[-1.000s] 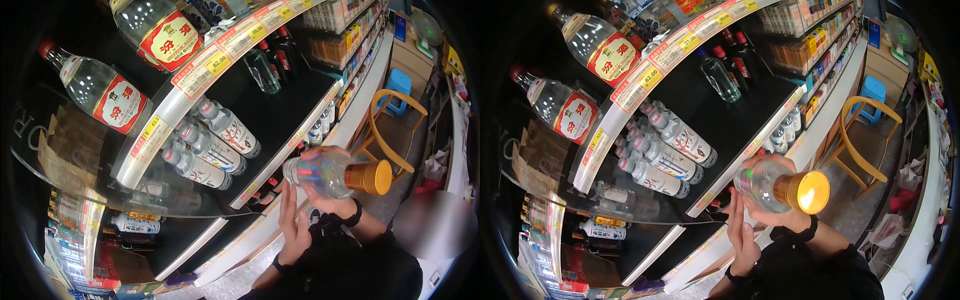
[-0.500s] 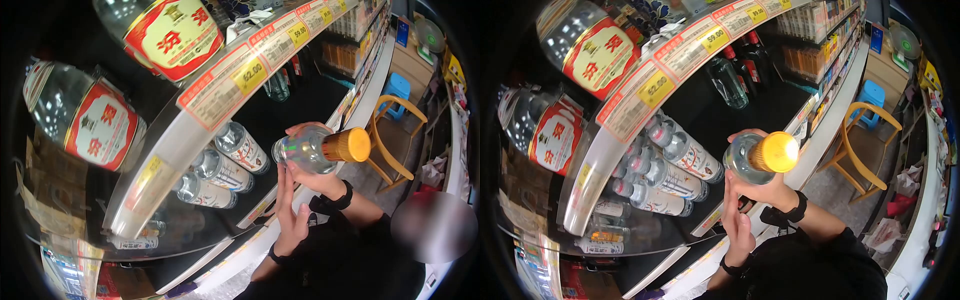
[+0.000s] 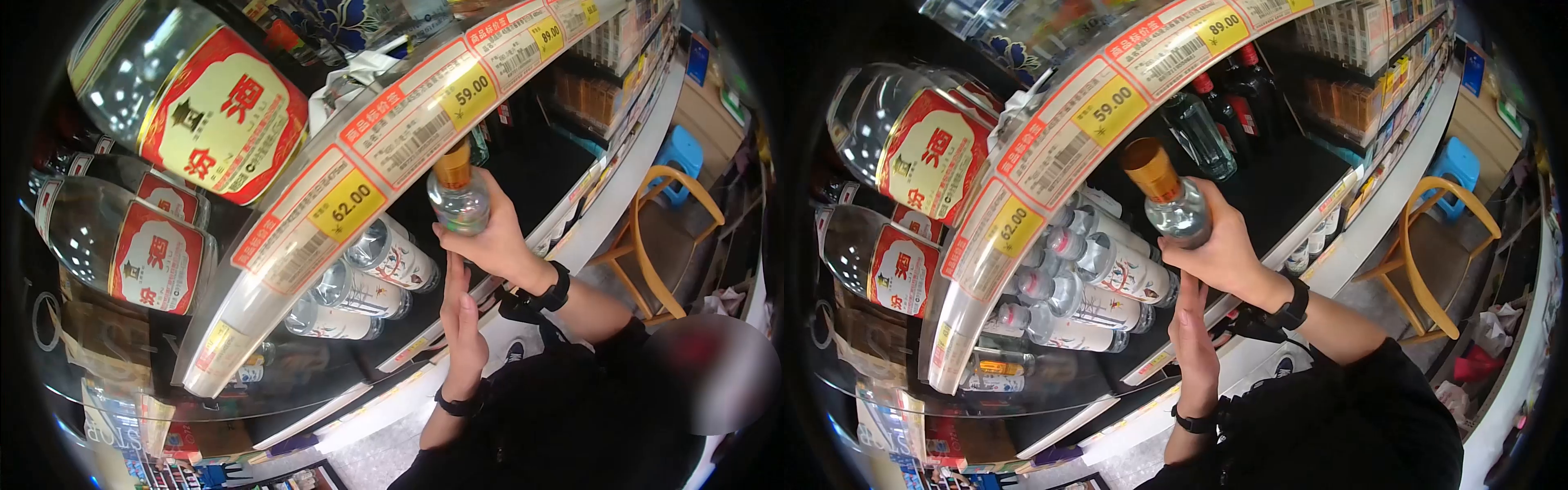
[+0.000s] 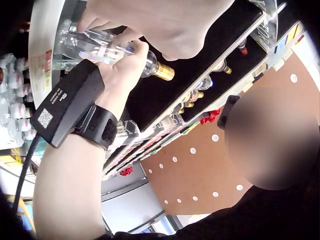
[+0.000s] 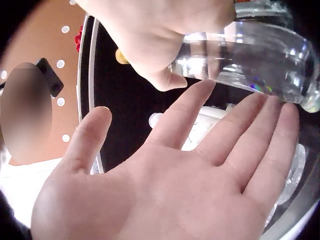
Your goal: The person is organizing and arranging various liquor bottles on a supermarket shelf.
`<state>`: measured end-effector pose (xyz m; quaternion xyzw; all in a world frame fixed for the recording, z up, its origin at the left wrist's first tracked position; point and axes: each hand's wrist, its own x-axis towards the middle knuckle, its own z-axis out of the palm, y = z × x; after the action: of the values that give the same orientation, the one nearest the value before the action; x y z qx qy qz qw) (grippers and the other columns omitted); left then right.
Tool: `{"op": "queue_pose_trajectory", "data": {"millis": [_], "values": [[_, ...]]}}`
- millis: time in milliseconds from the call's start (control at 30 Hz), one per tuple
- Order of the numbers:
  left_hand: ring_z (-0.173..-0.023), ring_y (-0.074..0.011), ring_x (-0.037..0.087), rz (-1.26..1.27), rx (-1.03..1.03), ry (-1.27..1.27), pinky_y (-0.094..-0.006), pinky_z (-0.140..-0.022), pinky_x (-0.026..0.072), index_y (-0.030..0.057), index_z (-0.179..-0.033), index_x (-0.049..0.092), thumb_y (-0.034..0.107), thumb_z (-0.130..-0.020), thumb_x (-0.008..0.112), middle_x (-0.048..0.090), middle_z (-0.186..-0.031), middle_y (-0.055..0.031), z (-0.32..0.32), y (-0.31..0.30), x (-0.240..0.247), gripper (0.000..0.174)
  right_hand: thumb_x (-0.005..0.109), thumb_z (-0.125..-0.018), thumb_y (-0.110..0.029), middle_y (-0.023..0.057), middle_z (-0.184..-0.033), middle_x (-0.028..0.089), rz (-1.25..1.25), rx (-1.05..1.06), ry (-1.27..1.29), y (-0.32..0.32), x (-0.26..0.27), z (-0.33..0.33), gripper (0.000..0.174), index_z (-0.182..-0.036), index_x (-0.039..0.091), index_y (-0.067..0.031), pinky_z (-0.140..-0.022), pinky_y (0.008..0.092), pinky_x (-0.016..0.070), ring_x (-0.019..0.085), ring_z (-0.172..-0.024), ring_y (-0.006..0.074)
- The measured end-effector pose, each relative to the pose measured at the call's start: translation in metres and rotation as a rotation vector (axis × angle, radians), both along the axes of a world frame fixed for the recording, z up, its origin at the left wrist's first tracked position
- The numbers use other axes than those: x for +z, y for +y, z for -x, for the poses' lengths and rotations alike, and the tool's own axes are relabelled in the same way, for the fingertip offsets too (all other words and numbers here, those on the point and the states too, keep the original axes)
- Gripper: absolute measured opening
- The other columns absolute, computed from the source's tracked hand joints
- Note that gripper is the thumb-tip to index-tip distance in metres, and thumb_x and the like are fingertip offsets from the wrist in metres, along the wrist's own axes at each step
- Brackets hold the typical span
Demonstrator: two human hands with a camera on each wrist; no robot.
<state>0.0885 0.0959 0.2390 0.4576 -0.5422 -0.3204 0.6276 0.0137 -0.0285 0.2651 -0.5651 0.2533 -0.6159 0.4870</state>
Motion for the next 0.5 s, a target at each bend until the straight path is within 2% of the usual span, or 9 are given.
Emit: {"op": "queue_pose_trajectory", "data": {"millis": [67, 100, 267, 367, 433, 467, 500], "values": [[-0.152, -0.0386, 0.022, -0.014, 0.006, 0.027, -0.0470, -0.122, 0.0168, -0.0109, -0.154, 0.022, 0.044, -0.105, 0.036, 0.021, -0.162, -0.0294, 0.000, -0.004, 0.000, 0.076, 0.082, -0.073, -0.004, 0.0057, -0.109, 0.066, 0.066, -0.005, 0.065, -0.005, 0.004, -0.003, 0.066, -0.131, 0.051, -0.0004, -0.090, 0.0294, 0.0512, 0.063, -0.100, 0.0135], [-0.152, -0.0382, 0.022, -0.021, 0.003, 0.043, -0.0469, -0.123, 0.0164, -0.0109, -0.155, 0.022, 0.045, -0.105, 0.035, 0.021, -0.162, -0.0290, 0.001, -0.006, -0.001, 0.076, 0.082, -0.073, -0.006, 0.0091, -0.114, 0.068, 0.073, 0.031, 0.083, -0.009, 0.003, -0.004, 0.069, -0.134, 0.051, 0.0005, -0.094, 0.0307, 0.0504, 0.064, -0.105, 0.0158], [-0.152, -0.0361, 0.022, -0.050, -0.004, 0.138, -0.0464, -0.124, 0.0147, -0.0107, -0.155, 0.019, 0.048, -0.106, 0.032, 0.022, -0.163, -0.0267, 0.007, -0.015, -0.005, 0.078, 0.082, -0.074, -0.010, 0.0147, -0.116, 0.069, 0.051, 0.045, 0.199, -0.017, 0.005, -0.008, 0.068, -0.132, 0.051, 0.0016, -0.097, 0.0330, 0.0497, 0.066, -0.109, 0.0193], [-0.152, -0.0348, 0.022, -0.061, 0.011, 0.200, -0.0461, -0.124, 0.0136, -0.0105, -0.156, 0.017, 0.050, -0.107, 0.030, 0.023, -0.163, -0.0253, 0.010, -0.017, -0.007, 0.079, 0.085, -0.074, -0.014, 0.0178, -0.122, 0.066, 0.089, 0.076, 0.222, -0.019, 0.001, -0.008, 0.072, -0.135, 0.049, 0.0028, -0.098, 0.0361, 0.0499, 0.065, -0.113, 0.0240], [-0.153, -0.0340, 0.022, -0.067, 0.017, 0.237, -0.0459, -0.125, 0.0129, -0.0104, -0.156, 0.016, 0.051, -0.107, 0.028, 0.023, -0.163, -0.0244, 0.010, -0.019, -0.009, 0.079, 0.088, -0.074, -0.022, 0.0226, -0.130, 0.060, 0.230, -0.069, 0.288, -0.014, 0.003, -0.002, 0.082, -0.139, 0.045, 0.0049, -0.100, 0.0399, 0.0496, 0.063, -0.117, 0.0334], [-0.153, -0.0340, 0.022, -0.069, 0.017, 0.235, -0.0459, -0.125, 0.0129, -0.0104, -0.156, 0.016, 0.051, -0.107, 0.028, 0.023, -0.163, -0.0244, 0.012, -0.018, -0.006, 0.079, 0.088, -0.074, -0.022, 0.0226, -0.130, 0.060, 0.228, -0.069, 0.286, -0.005, 0.006, 0.006, 0.082, -0.139, 0.045, 0.0049, -0.100, 0.0399, 0.0496, 0.063, -0.117, 0.0334], [-0.153, -0.0334, 0.020, -0.096, 0.040, 0.261, -0.0454, -0.125, 0.0115, -0.0105, -0.156, 0.016, 0.052, -0.107, 0.029, 0.021, -0.163, -0.0245, 0.016, -0.016, -0.001, 0.080, 0.086, -0.076, -0.024, 0.0261, -0.134, 0.056, 0.233, -0.121, 0.374, 0.008, 0.011, 0.018, 0.085, -0.142, 0.041, 0.0051, -0.103, 0.0426, 0.0482, 0.059, -0.121, 0.0395]]}}
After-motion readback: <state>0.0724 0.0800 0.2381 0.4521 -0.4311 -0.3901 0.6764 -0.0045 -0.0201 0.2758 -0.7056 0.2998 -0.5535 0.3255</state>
